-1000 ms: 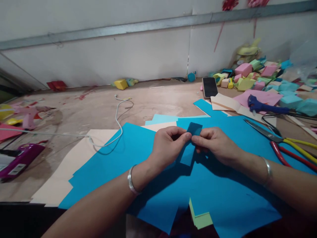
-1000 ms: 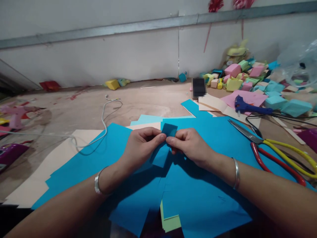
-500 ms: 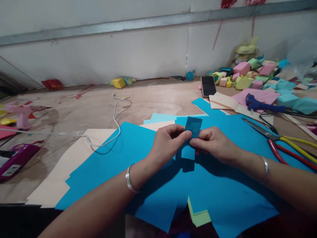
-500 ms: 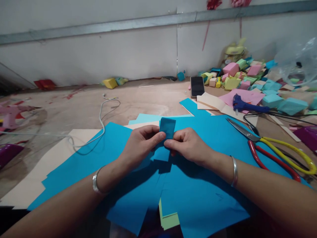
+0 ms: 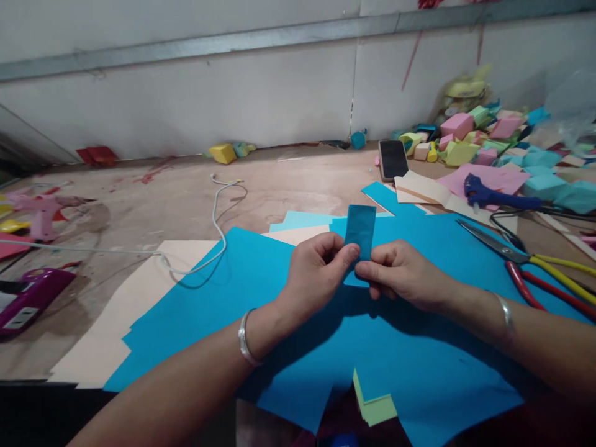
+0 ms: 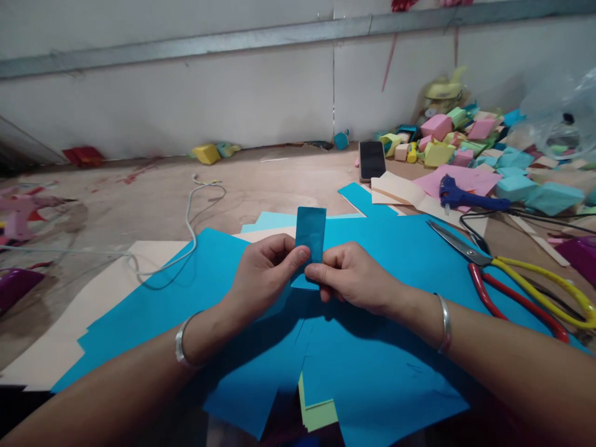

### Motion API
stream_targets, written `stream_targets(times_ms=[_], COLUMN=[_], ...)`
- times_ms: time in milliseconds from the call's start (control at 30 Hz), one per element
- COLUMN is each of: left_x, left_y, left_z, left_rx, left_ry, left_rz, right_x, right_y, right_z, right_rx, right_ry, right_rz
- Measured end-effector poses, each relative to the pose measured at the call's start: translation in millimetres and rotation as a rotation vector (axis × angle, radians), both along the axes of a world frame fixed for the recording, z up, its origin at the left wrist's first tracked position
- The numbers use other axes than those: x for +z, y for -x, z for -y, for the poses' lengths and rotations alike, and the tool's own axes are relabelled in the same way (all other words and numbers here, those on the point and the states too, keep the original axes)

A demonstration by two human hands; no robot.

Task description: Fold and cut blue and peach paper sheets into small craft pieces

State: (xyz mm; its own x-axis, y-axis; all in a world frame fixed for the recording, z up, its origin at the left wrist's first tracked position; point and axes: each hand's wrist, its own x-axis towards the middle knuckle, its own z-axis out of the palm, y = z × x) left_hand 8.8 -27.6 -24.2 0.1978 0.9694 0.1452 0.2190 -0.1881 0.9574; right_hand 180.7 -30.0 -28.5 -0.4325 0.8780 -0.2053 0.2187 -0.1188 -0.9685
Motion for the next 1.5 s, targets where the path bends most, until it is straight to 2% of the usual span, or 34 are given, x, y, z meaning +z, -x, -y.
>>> stream_targets(times_ms=[133,267,367,533,633,767,967,1100,1267,1367,1500], left_x=[0.5,1.2,1.4,1.1,1.0,1.1,2.1,3.1,0.9,-0.8,-2.1], left_y=[0.2,0.6,0.9,2.0,2.6,2.3,1.2,3.1,7.7,8.5,7.7], left_z=[-1.5,-3.3,-3.9,-2.8,-3.1,-4.3,-3.4,-3.8,-6.0,-6.0,-5.0], left_rx=[0.049,0.076,0.022,-0.159,-0.16,-0.163,-0.213,-0.169,-0.113,-0.099,-0.098], left_ry=[-0.058,-0.092,-0.023,0.137,0.151,0.172,0.214,0.164,0.067,0.028,0.005], left_rz=[-0.017,-0.031,-0.009,0.056,0.064,0.072,0.129,0.027,-0.179,-0.234,-0.256], right_x=[-2.5,-4.2,-5.6,-8.8,-7.3,-3.2,-1.5,-0.6,-2.3,-4.1,-7.1], right_y=[1.5,1.6,0.5,-2.6,-4.9,-6.9,-8.1,-9.1,-11.6,-13.7,-15.5], right_z=[0.5,3.6,3.9,-2.8,-7.3,-9.3,-8.4,-11.4,-16.5,-17.8,-17.4], right_rx=[0.018,0.063,0.041,-0.011,-0.009,-0.112,-0.104,-0.105,-0.152,-0.191,-0.167], right_ry=[0.081,0.056,0.036,0.089,0.077,-0.05,0.016,0.029,-0.056,-0.098,-0.091], right_rz=[-0.046,-0.012,-0.018,-0.077,-0.046,-0.003,-0.057,-0.069,-0.027,-0.044,-0.067])
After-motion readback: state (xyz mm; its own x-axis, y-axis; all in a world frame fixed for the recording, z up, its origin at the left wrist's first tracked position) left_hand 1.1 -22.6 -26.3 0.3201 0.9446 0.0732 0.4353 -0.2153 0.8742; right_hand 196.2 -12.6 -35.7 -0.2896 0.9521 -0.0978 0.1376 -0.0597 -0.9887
